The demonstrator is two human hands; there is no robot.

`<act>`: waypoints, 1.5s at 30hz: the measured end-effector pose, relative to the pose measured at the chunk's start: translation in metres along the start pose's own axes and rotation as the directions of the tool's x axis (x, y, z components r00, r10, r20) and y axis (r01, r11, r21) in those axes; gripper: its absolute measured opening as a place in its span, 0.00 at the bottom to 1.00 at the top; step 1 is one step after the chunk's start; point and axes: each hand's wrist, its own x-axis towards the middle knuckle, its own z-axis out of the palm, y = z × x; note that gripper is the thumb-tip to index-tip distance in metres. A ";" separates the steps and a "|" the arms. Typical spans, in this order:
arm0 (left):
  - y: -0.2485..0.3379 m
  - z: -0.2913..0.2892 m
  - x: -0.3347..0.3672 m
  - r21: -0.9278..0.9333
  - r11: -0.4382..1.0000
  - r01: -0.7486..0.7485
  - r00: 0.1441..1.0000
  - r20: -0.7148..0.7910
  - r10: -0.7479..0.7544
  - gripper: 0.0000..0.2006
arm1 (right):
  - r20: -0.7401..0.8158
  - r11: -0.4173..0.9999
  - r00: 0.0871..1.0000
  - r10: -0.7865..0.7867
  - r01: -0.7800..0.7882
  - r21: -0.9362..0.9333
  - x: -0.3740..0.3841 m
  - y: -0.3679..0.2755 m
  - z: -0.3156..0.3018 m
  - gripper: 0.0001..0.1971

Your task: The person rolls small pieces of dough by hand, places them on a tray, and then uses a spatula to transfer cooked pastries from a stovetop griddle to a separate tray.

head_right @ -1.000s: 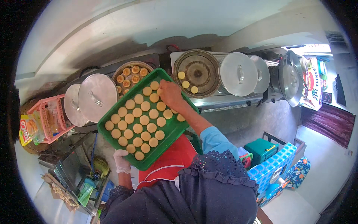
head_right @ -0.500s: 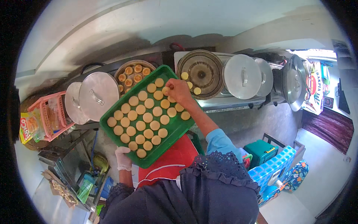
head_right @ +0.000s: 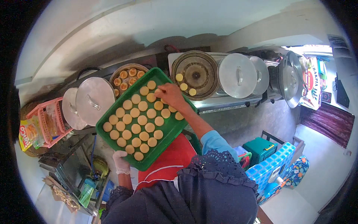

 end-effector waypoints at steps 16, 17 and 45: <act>-0.005 -0.016 -0.011 0.037 0.998 -0.044 0.997 -0.059 0.047 0.32 | -0.436 0.979 0.877 0.203 -0.190 0.074 0.078 0.136 -0.029 0.11; -0.005 -0.018 -0.013 0.035 0.998 -0.043 0.997 -0.060 0.045 0.32 | -0.429 0.987 0.891 0.150 -0.161 0.011 0.081 0.138 -0.024 0.11; 0.005 -0.010 -0.014 0.028 0.999 0.019 0.997 -0.081 -0.017 0.27 | -0.535 0.951 0.844 0.032 -0.191 -0.244 0.070 0.121 -0.020 0.12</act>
